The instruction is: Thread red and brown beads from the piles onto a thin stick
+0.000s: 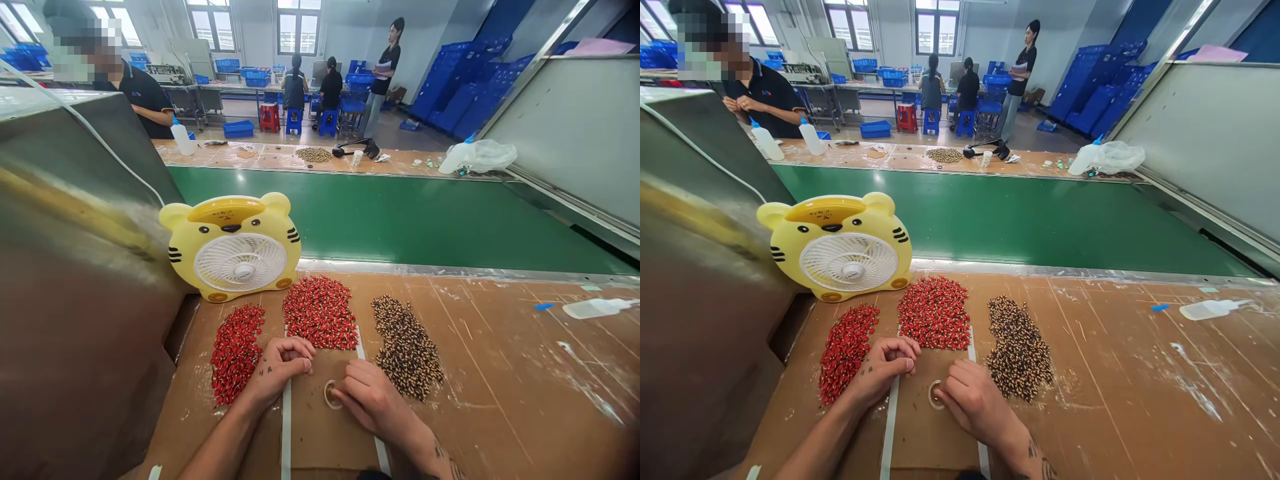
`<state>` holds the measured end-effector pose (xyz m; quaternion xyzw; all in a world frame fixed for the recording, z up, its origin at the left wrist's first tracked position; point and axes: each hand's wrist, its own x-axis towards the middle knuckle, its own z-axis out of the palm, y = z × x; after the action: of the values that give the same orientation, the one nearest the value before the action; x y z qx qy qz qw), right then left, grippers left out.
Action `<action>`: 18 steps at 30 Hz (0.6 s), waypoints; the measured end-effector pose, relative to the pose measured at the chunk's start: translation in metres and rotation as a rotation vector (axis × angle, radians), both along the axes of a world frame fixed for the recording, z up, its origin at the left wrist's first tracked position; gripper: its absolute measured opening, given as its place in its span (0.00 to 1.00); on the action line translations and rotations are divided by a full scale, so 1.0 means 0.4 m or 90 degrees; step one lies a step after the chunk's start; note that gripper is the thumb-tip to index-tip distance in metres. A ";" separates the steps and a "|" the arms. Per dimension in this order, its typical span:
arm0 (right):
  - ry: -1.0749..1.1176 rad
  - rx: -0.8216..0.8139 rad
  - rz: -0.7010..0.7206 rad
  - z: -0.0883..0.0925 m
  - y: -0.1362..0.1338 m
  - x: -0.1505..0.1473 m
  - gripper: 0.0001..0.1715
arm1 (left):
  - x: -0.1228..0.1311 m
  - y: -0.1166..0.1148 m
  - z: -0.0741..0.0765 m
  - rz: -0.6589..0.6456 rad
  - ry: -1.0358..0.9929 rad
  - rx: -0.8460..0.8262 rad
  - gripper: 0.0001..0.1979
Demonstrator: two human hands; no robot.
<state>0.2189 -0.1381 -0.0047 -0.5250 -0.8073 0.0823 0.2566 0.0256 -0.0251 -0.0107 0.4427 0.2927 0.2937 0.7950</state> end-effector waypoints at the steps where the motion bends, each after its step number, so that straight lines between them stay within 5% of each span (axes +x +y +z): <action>1: 0.000 0.002 -0.005 0.000 -0.001 -0.001 0.21 | 0.000 -0.001 -0.001 -0.003 0.000 -0.006 0.05; 6: 0.035 -0.022 0.024 0.014 -0.010 0.011 0.20 | -0.003 -0.006 -0.003 0.007 0.037 0.009 0.09; 13: 0.311 -0.005 -0.110 0.078 -0.007 0.025 0.11 | 0.017 -0.017 -0.010 0.004 -0.035 -0.152 0.10; 18: 0.342 0.037 -0.135 0.087 0.013 -0.004 0.11 | 0.020 -0.023 -0.010 0.002 -0.044 -0.183 0.10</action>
<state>0.2171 -0.1329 0.0302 -0.5584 -0.6531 0.1680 0.4832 0.0336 -0.0342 -0.0146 0.3138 0.3049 0.2648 0.8593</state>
